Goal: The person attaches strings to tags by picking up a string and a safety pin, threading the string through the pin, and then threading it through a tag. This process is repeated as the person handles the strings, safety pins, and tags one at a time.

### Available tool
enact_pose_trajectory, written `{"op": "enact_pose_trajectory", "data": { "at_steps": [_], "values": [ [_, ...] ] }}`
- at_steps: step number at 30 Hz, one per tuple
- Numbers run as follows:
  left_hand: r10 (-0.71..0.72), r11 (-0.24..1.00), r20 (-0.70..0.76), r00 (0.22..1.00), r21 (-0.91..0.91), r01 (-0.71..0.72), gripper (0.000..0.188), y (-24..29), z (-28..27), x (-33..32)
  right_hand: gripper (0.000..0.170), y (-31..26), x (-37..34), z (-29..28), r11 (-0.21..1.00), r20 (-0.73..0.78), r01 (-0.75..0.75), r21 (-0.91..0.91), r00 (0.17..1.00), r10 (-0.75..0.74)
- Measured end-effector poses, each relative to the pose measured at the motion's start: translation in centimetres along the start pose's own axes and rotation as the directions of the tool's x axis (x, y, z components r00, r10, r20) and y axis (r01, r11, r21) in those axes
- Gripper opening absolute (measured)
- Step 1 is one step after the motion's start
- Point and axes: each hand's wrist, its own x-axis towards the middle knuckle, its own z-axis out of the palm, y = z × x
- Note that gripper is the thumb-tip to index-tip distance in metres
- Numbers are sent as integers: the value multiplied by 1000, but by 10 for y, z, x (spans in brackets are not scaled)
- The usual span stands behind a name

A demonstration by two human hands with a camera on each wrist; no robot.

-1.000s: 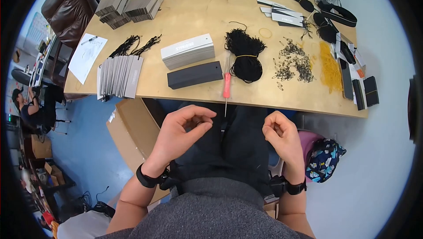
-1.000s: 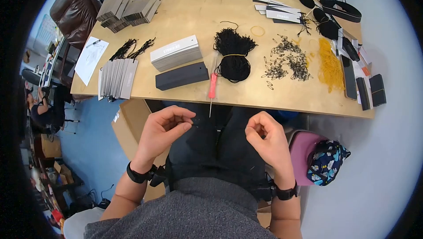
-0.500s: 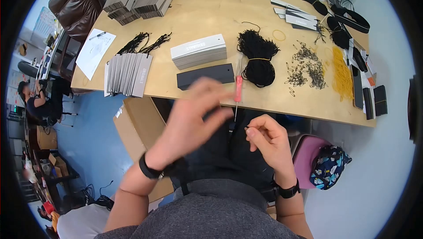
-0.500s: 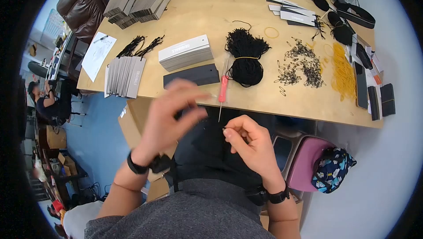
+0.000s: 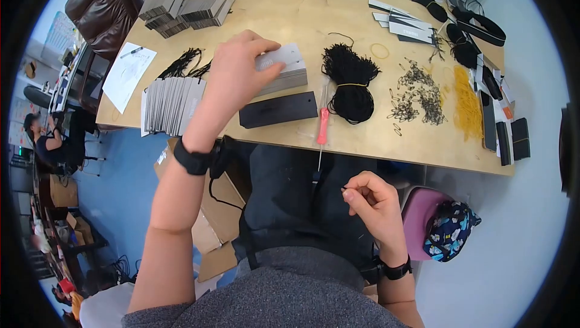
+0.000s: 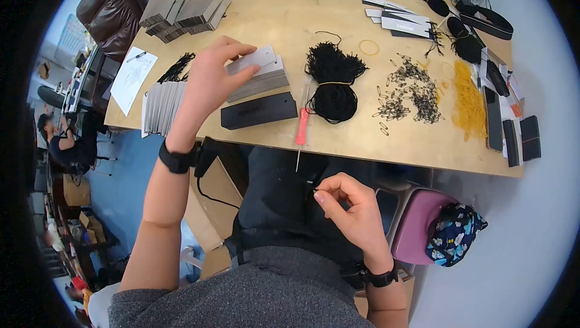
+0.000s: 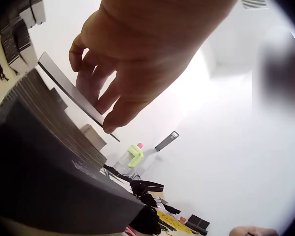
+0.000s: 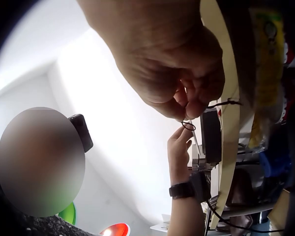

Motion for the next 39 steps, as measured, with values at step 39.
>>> {"op": "enact_pose_trajectory", "data": {
  "at_steps": [39],
  "values": [
    [-120, 825, 276, 954, -507, 250, 32, 52, 51, -143, 11, 14, -7, 11, 996, 42, -54, 70, 998, 51]
  ]
}}
